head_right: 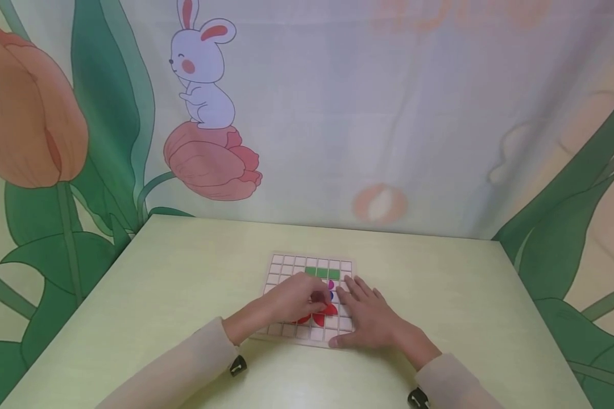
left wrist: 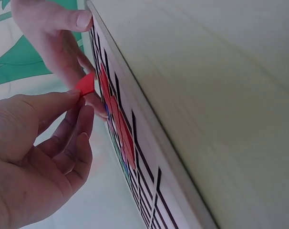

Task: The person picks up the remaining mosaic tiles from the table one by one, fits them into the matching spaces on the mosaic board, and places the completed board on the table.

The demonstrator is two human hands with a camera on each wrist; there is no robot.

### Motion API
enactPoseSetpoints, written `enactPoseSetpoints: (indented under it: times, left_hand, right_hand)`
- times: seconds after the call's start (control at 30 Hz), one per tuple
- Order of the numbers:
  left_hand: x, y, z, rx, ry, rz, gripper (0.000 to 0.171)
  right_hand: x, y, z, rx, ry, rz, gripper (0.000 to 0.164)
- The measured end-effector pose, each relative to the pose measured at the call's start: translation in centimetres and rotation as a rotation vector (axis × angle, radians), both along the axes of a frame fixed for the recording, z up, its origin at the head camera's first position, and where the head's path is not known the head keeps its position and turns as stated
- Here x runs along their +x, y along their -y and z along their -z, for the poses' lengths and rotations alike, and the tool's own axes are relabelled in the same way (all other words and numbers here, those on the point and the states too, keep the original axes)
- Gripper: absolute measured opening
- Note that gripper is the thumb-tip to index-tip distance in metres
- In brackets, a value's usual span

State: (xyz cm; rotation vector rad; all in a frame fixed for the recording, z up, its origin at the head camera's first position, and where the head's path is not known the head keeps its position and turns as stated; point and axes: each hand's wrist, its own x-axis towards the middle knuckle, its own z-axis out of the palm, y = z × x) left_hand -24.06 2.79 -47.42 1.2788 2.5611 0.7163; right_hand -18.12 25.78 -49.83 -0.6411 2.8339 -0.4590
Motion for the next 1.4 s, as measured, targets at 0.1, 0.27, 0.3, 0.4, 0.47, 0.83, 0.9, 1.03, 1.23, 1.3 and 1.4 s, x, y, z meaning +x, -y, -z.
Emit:
enactPoseSetpoints:
  times: [0.1,0.27,0.3,0.4,0.47,0.83,0.9,1.03,1.23,1.3,1.4]
  left_hand:
    - [0.1,-0.2,0.1,-0.011,-0.011,-0.004,0.005]
    - [0.2,-0.7,0.5,-0.022,-0.028,-0.008,0.006]
    - [0.3,-0.8,0.6,-0.024,-0.031,-0.009,0.006]
    - [0.3,-1.0,0.8,-0.038,-0.050,-0.012,0.006]
    - [0.3,-1.1,0.8,-0.050,-0.065,-0.012,0.006]
    - [0.8,-1.4,0.8,-0.077,-0.138,0.019,0.010]
    - [0.9,-1.4,0.9,-0.084,-0.154,0.020,0.012]
    - [1.1,-1.6,1.0,-0.103,-0.184,0.015,0.010]
    - [1.5,-1.5,0.8,-0.140,-0.194,0.001,0.007]
    - [1.7,-1.5,0.7,-0.150,-0.190,0.003,0.009]
    - [1.7,-1.3,0.6,-0.164,-0.179,0.005,0.012]
  right_hand:
    - [0.0,0.0,0.0,-0.002,-0.002,-0.002,0.118]
    - [0.0,-0.1,0.0,-0.010,-0.005,-0.004,0.117]
    - [0.0,-0.1,0.1,-0.013,-0.006,-0.005,0.117]
    - [0.0,-0.1,0.1,-0.014,-0.011,-0.008,0.117]
    - [0.0,-0.1,0.2,-0.012,-0.012,-0.009,0.117]
    - [0.0,-0.1,0.0,-0.007,-0.005,-0.002,0.115]
    - [0.0,0.0,0.0,-0.010,-0.003,0.001,0.115]
    - [0.0,0.0,0.0,-0.011,-0.002,0.004,0.114]
    - [0.1,0.0,0.1,-0.017,-0.005,-0.002,0.115]
    - [0.1,0.0,0.1,-0.012,-0.009,-0.008,0.116]
    - [0.1,0.0,-0.1,-0.001,-0.018,-0.014,0.116]
